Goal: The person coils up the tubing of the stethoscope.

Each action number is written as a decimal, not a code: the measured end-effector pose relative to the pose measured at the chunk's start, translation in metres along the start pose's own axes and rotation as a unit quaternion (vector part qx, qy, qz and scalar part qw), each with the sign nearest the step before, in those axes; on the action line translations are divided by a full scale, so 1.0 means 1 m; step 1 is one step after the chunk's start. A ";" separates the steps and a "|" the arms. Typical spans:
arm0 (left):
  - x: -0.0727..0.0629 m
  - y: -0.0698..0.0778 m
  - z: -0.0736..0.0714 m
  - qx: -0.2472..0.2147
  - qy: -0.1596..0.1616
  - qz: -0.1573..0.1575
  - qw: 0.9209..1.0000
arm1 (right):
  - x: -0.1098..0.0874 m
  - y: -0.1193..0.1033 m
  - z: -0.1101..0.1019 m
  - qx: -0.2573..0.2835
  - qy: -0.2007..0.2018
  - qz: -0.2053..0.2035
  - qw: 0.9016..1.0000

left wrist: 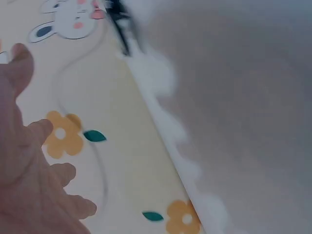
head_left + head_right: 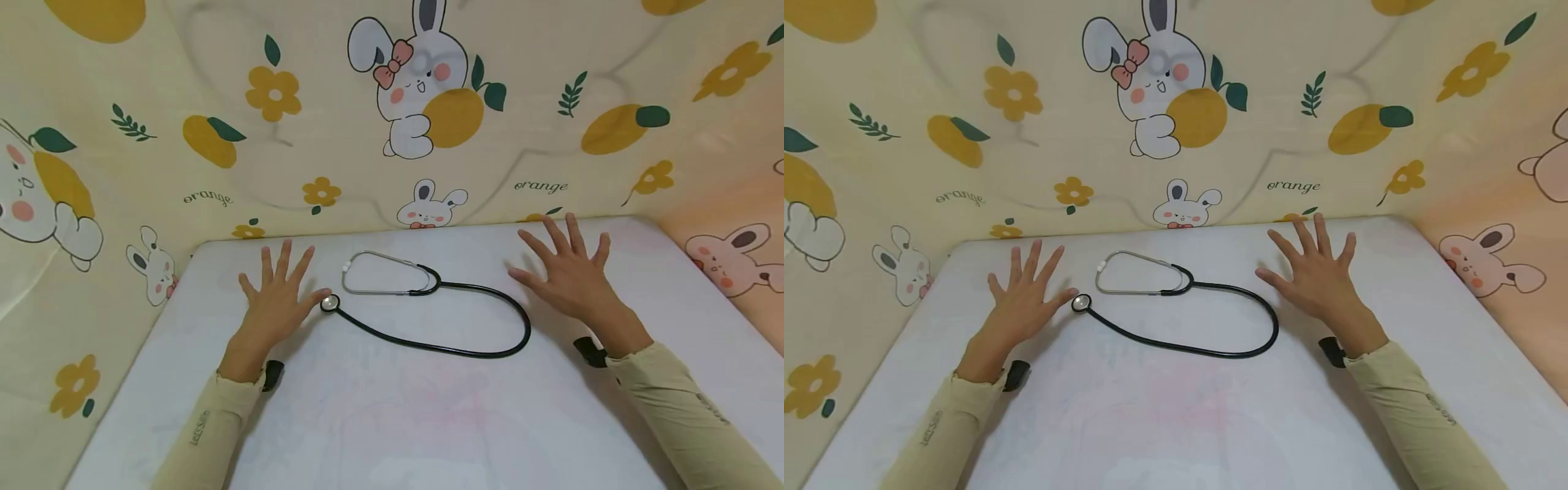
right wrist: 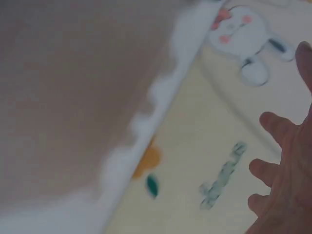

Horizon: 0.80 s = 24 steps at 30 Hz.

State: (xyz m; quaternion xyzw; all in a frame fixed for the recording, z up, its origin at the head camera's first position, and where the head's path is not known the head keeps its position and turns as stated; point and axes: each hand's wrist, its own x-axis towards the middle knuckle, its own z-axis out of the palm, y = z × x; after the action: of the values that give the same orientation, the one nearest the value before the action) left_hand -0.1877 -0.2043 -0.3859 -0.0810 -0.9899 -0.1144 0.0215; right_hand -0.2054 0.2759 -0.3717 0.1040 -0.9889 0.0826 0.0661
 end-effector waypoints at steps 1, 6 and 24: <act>0.003 0.003 -0.001 -0.010 -0.005 0.003 1.000 | 0.002 -0.006 -0.003 0.006 -0.004 -0.008 1.000; 0.023 0.020 -0.009 -0.054 -0.058 0.036 0.996 | 0.018 -0.040 -0.019 0.021 -0.031 -0.050 0.998; 0.060 0.039 0.004 -0.091 -0.180 0.137 0.970 | 0.028 -0.068 0.003 -0.004 -0.165 -0.102 0.981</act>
State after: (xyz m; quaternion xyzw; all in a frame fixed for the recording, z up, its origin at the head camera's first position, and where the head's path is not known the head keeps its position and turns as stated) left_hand -0.2409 -0.1570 -0.3773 -0.2372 -0.9423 -0.1832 -0.1492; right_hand -0.2181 0.2045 -0.3606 0.2163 -0.9708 0.0533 -0.0894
